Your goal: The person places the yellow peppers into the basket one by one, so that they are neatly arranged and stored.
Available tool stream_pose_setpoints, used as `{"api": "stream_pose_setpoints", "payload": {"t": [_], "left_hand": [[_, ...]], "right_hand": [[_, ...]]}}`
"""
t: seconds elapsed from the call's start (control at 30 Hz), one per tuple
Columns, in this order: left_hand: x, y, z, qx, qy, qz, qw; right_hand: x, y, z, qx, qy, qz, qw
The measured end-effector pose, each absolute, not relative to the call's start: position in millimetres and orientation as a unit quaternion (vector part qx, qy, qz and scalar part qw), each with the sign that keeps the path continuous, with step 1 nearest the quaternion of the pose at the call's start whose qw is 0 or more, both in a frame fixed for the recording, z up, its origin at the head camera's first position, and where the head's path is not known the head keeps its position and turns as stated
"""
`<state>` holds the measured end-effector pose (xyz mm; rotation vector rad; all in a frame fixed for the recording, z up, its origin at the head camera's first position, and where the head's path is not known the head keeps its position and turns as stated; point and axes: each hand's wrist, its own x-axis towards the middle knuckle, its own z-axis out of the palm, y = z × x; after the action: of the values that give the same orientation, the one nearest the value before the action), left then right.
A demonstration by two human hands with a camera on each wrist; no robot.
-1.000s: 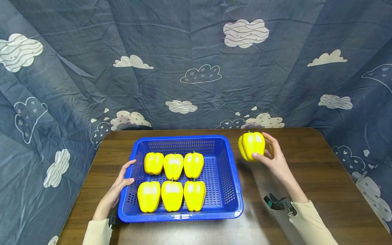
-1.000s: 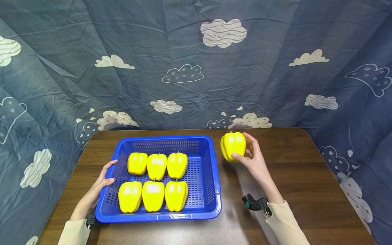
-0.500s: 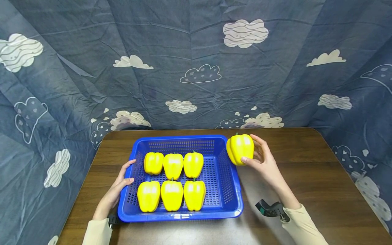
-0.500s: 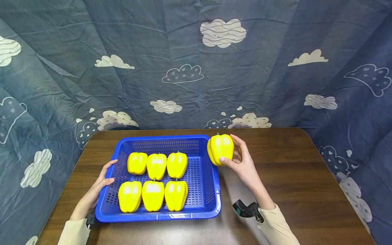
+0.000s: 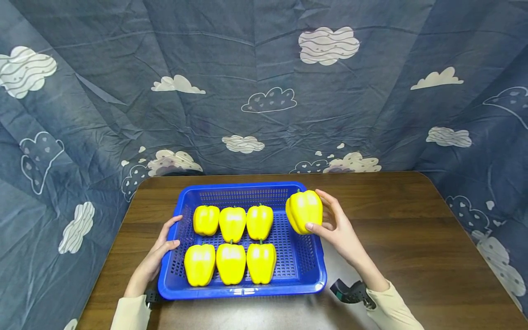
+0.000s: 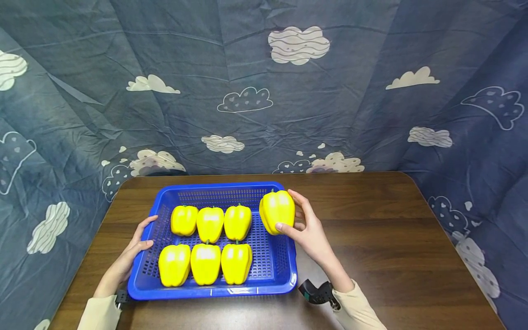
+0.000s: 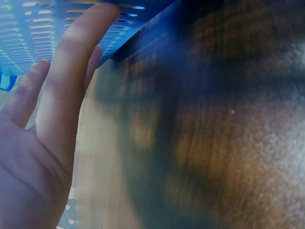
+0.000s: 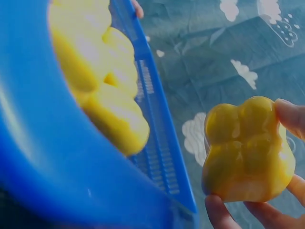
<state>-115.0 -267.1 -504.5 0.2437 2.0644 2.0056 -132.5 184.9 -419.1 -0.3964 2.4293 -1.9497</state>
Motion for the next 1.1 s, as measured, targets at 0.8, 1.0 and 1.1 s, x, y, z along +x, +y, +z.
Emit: {"api": "stream_pose_setpoints", "payload": {"t": [0.8, 1.0, 1.1], "left_hand": [[-114.6, -268.1, -504.9, 0.089, 0.714, 0.684, 0.122], [-114.3, -267.8, -504.3, 0.089, 0.714, 0.684, 0.122], [-114.1, -267.5, -504.0, 0.089, 0.713, 0.685, 0.121]], "right_hand": [[-114.4, 144.2, -431.9, -0.137, 0.822, -0.553, -0.003], [-112.6, 138.2, -433.1, -0.137, 0.846, -0.515, 0.001], [-112.5, 136.9, -434.4, -0.139, 0.863, -0.486, 0.001]]}}
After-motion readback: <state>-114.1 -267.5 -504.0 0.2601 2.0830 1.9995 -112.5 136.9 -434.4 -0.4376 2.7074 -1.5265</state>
